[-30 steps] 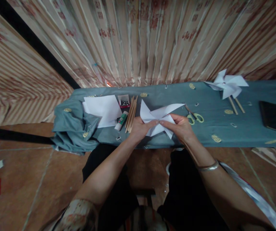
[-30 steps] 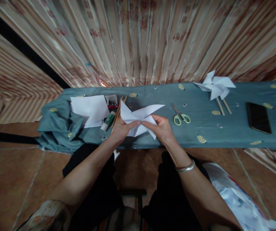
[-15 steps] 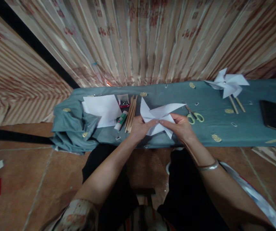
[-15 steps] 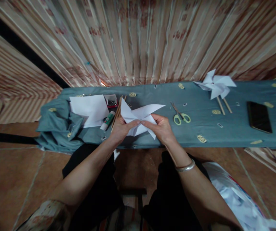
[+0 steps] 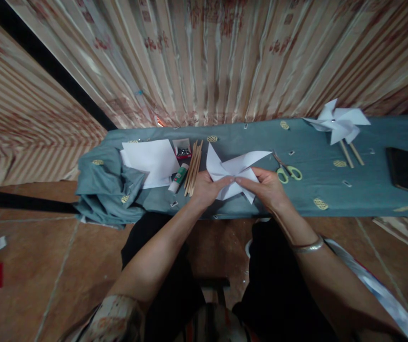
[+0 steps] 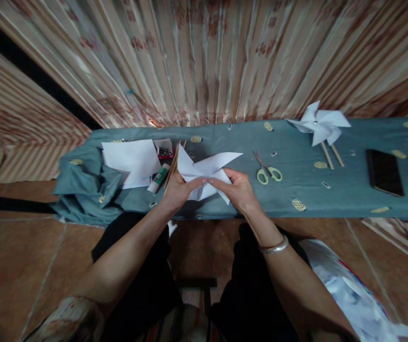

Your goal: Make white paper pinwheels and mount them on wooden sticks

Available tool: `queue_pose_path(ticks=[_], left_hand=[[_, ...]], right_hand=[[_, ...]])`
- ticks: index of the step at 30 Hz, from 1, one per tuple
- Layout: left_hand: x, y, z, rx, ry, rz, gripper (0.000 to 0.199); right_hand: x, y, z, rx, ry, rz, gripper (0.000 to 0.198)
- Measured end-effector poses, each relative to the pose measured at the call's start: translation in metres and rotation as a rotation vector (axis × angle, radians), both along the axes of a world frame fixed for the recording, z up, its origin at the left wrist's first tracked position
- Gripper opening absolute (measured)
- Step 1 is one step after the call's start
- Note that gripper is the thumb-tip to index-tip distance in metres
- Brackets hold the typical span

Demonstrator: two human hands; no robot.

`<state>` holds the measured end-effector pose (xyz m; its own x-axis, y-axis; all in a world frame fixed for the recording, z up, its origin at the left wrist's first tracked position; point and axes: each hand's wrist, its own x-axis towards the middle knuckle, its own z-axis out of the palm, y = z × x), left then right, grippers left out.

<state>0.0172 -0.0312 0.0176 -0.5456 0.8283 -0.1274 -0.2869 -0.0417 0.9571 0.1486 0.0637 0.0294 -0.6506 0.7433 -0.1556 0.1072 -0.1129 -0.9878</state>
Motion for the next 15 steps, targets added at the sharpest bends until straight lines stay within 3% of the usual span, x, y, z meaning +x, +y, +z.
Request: queue_pose_path(ticks=[15], left_hand=[[0.0001,0.0002,0.0007,0.024,-0.001,0.002,0.038]], right_hand=[[-0.001,-0.0013,-0.0001,-0.055,0.022,-0.018,0.039]])
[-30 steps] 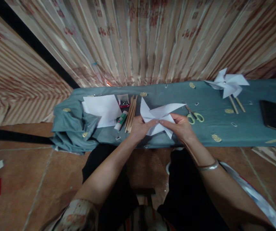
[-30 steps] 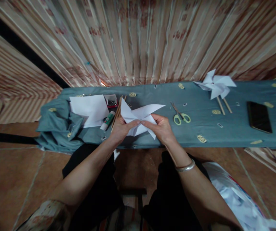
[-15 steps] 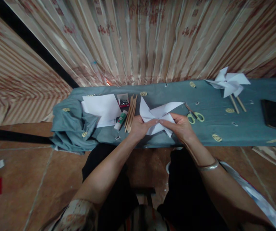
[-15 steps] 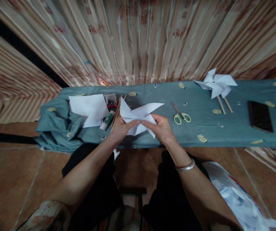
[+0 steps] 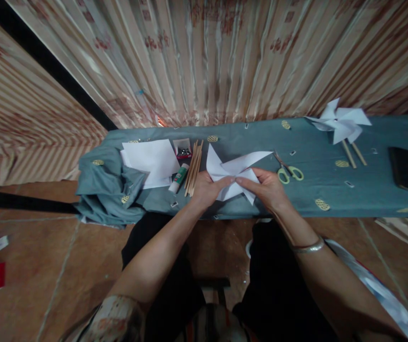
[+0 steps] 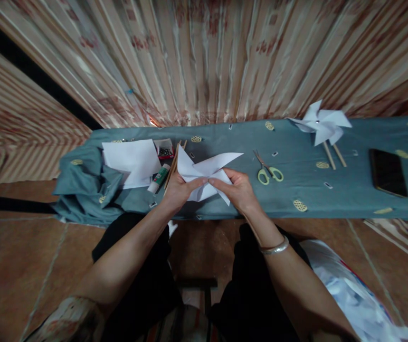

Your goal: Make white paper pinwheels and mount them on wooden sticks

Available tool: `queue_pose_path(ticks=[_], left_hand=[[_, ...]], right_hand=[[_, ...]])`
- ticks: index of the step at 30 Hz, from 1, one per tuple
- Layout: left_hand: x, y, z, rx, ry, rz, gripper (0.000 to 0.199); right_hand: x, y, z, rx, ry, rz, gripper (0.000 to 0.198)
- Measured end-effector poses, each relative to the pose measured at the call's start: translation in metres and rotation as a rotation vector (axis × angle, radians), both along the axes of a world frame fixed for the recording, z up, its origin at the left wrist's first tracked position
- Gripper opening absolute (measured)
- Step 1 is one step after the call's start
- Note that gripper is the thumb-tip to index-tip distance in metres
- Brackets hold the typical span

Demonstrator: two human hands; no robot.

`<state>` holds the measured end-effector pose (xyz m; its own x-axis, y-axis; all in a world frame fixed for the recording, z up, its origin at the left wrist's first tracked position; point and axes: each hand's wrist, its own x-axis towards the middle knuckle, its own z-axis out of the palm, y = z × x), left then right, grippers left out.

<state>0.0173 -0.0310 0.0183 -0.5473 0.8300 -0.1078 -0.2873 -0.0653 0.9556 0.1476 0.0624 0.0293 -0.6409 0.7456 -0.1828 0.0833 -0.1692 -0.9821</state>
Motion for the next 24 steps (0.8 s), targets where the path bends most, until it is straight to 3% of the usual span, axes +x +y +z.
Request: queue_pose_path(ticks=[15,24], left_hand=[[-0.0028,0.0043,-0.0048,-0.013,0.057,0.018,0.039],[-0.003,0.0039,-0.0031,-0.024,0.089,0.004,0.035]], right_hand=[[-0.0044,0.0037,-0.0031,-0.077,0.04,-0.001,0.039],[-0.0033,0.0046,-0.0093,-0.052,0.05,0.026,0.038]])
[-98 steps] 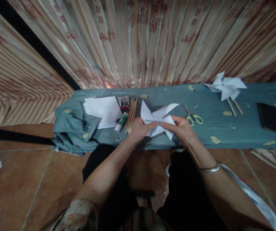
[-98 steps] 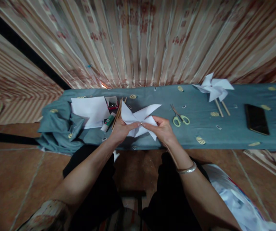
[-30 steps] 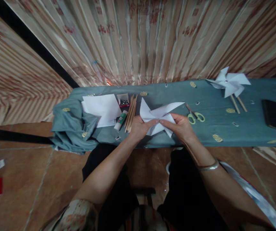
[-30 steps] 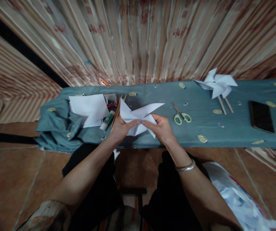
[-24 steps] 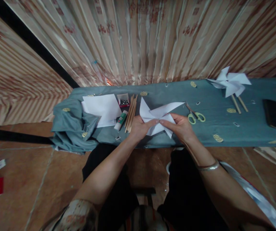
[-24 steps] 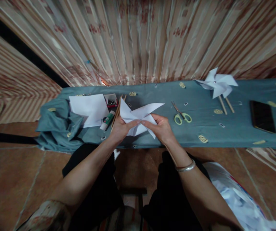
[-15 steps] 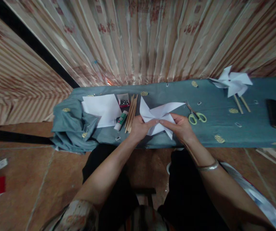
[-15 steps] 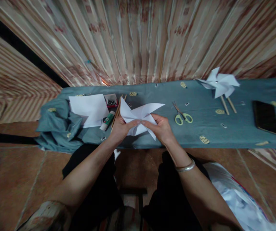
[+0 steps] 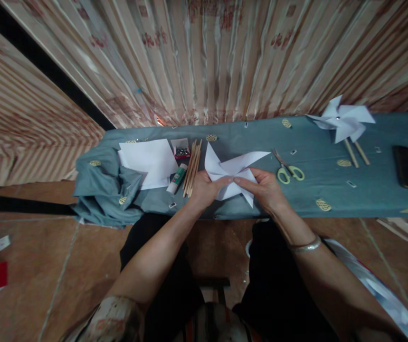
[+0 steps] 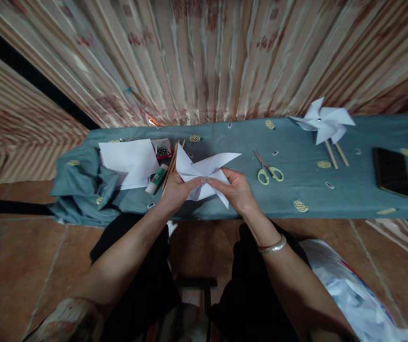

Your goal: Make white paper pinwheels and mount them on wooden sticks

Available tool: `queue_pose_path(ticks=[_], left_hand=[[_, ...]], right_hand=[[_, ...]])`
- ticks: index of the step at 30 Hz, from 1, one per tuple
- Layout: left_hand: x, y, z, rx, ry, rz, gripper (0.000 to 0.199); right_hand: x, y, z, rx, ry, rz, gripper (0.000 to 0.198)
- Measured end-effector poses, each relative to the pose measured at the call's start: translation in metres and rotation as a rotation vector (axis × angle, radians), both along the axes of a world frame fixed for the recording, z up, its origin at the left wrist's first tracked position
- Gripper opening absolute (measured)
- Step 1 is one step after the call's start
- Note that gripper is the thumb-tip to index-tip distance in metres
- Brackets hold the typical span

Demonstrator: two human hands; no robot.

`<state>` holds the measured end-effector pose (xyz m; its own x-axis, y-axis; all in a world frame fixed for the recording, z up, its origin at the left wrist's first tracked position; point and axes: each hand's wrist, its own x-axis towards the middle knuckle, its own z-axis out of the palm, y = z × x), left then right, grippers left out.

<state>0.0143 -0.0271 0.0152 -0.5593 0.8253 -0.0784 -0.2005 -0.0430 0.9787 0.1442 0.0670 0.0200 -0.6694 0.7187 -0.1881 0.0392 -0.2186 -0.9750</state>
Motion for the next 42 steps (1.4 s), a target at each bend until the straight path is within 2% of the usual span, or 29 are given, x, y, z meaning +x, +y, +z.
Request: queue_pose_path(ticks=[14,31,42], left_hand=[[-0.0031,-0.0011,-0.0009,0.003,0.063,-0.002,0.039],[-0.0057,-0.004,0.0021,-0.033,0.133,-0.037,0.034],[-0.0087,-0.0046,-0.0042,-0.034,0.148,-0.044,0.03]], right_hand=[[-0.0003,-0.0003,0.0006,-0.047,0.011,-0.015,0.036],[-0.0008,0.0006,-0.0019,0.023,-0.002,0.006,0.037],[-0.0023,-0.0017,-0.0026,0.018,-0.008,0.012,0.039]])
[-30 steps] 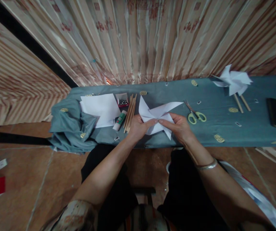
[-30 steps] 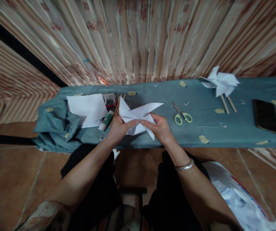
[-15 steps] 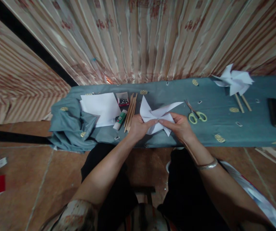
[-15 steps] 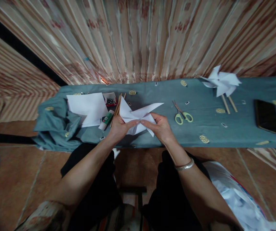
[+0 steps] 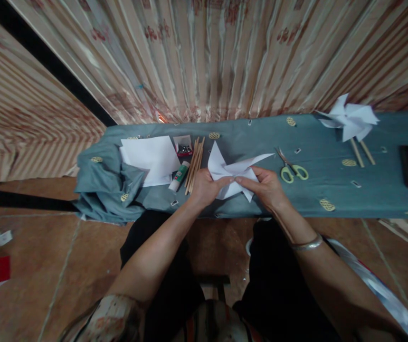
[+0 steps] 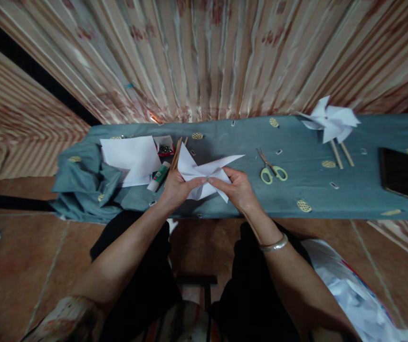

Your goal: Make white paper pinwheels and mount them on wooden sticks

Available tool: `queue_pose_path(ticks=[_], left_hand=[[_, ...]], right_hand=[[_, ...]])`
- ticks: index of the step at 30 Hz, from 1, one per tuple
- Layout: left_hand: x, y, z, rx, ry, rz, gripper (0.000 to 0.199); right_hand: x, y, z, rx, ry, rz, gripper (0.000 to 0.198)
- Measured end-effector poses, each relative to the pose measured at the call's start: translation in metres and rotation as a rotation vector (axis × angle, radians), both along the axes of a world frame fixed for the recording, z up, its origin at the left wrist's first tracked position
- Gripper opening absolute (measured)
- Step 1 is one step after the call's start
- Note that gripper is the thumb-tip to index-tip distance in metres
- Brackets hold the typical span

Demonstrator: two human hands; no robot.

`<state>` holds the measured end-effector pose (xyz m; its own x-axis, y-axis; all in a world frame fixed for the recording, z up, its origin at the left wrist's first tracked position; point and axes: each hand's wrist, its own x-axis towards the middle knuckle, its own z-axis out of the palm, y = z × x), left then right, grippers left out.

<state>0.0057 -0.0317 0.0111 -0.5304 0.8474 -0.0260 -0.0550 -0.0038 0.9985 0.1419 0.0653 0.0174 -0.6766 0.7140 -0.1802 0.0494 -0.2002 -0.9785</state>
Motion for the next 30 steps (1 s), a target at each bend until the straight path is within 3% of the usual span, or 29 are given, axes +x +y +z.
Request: queue_pose_path(ticks=[30], left_hand=[[-0.0009,-0.0015,-0.0012,-0.019,0.037,0.026,0.034]], right_hand=[[-0.0024,-0.002,-0.0055,-0.06,0.014,-0.008,0.038]])
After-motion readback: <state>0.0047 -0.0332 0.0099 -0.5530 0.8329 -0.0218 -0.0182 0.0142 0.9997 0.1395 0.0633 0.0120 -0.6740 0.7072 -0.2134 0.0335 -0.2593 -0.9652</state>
